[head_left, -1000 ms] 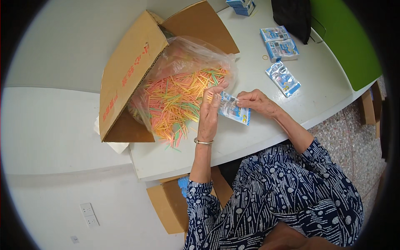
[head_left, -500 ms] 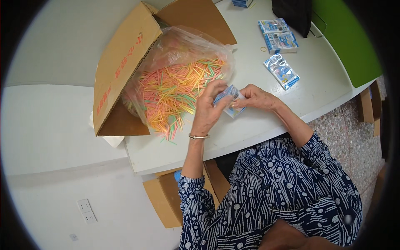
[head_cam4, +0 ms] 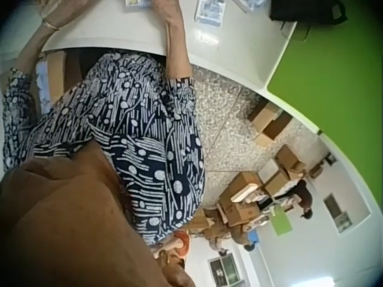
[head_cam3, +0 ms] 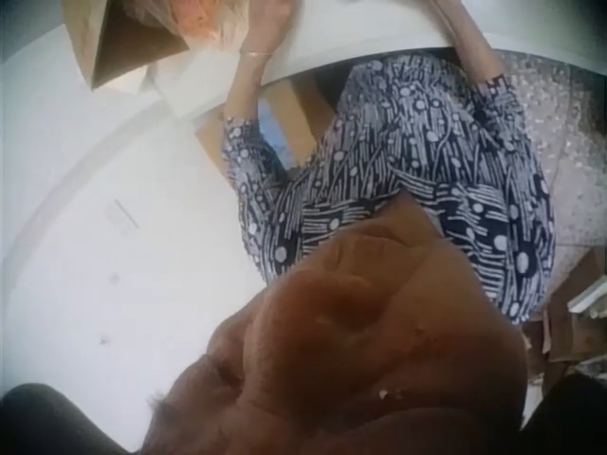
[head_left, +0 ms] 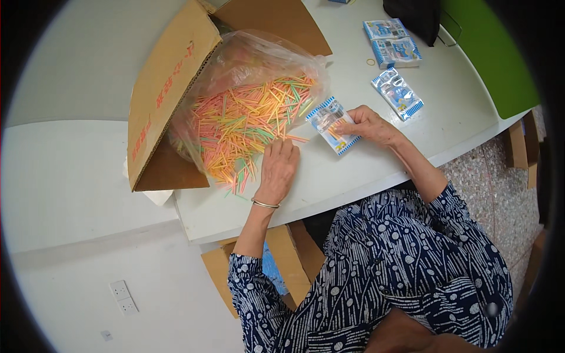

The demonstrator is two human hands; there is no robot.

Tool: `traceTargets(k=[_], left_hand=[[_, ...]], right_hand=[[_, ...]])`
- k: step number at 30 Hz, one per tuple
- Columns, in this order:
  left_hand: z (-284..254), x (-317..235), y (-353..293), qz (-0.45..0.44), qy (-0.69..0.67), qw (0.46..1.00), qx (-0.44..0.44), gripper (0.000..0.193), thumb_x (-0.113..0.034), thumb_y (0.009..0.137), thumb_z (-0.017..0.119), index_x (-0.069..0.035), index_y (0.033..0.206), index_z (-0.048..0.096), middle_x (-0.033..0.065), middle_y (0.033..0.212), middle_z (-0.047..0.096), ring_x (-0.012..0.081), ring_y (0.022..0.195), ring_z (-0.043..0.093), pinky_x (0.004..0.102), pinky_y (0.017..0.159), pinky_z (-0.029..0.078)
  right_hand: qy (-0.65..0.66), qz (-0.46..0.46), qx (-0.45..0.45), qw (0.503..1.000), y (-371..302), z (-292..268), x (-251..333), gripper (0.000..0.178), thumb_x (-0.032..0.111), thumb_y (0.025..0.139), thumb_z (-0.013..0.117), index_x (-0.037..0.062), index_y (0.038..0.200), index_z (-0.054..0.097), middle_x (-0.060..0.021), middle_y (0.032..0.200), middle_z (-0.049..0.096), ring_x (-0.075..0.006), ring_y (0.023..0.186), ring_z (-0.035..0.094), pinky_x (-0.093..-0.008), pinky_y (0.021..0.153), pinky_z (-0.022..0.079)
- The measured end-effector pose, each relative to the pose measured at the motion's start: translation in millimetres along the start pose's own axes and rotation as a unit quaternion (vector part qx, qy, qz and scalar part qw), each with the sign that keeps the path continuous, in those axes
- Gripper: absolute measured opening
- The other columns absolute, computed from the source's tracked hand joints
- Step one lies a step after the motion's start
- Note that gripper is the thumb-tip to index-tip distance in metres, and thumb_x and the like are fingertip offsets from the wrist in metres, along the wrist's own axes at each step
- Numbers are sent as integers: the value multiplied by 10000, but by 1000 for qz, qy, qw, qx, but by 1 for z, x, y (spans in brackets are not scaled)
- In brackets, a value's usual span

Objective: Packaging small colorful sticks into blue and white plastic packets.

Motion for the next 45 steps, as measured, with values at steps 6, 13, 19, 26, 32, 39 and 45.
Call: traceTargets(k=[6, 13, 19, 26, 32, 39, 45], left_hand=[[18, 5, 9, 28, 55, 998, -9, 196, -47, 710, 534, 0, 899, 552, 120, 907, 507, 263, 896, 505, 359, 775, 411], [-8, 55, 20, -127, -113, 972, -161, 190, 26, 773, 576, -5, 958, 550, 107, 787, 540, 257, 764, 550, 339, 695, 436], [-49, 72, 34, -269, -537, 747, -286, 275, 5, 859, 579, -8, 1119, 491, 59, 867, 600, 109, 781, 578, 241, 681, 473], [-49, 41, 48, -244, -624, 693, -266, 288, 21, 867, 570, -8, 1141, 486, 52, 883, 611, 89, 804, 581, 208, 721, 475], [-21, 19, 47, -243, -593, 749, -166, 134, -35, 863, 593, 0, 990, 613, 31, 875, 617, 126, 827, 568, 247, 745, 457], [-24, 3, 52, -169, -473, 855, -130, 180, -63, 840, 619, 15, 999, 648, 83, 1029, 589, 175, 1038, 515, 286, 900, 402], [-8, -2, 40, -193, -487, 838, -151, 209, -70, 786, 651, 17, 975, 628, 96, 970, 591, 185, 903, 546, 284, 791, 453]], right_hand=[[42, 2, 20, 999, 4, 3, -7, 339, 262, 842, 678, -42, 992, 670, -54, 846, 684, -43, 709, 588, -173, 618, 447], [13, -2, 20, 1000, 6, 1, -10, 338, 285, 851, 665, -39, 945, 687, -33, 786, 674, -26, 681, 555, -179, 585, 421], [-21, 11, 49, 999, 3, 9, -8, 321, 284, 865, 646, -29, 920, 695, -13, 769, 666, -14, 675, 521, -188, 593, 409], [-15, 10, 87, 996, 3, 21, -6, 308, 263, 878, 629, -28, 962, 680, -1, 796, 663, -13, 702, 523, -188, 635, 422], [10, 9, 102, 995, 2, 23, -7, 298, 241, 884, 623, -34, 992, 662, -14, 829, 664, -19, 723, 544, -198, 645, 444], [6, 10, 111, 994, -4, 26, -2, 277, 238, 872, 637, -25, 952, 670, 2, 785, 656, -18, 703, 543, -194, 620, 441], [-6, -6, 94, 996, -4, 29, -9, 289, 256, 837, 673, -18, 926, 692, -22, 745, 665, -30, 636, 536, -213, 567, 428]])
Point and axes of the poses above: each hand's wrist, its own y-axis towards the middle knuckle, its own z-axis out of the palm, x = y × z, the point moved 9 cm from there along y, towards the middle knuckle
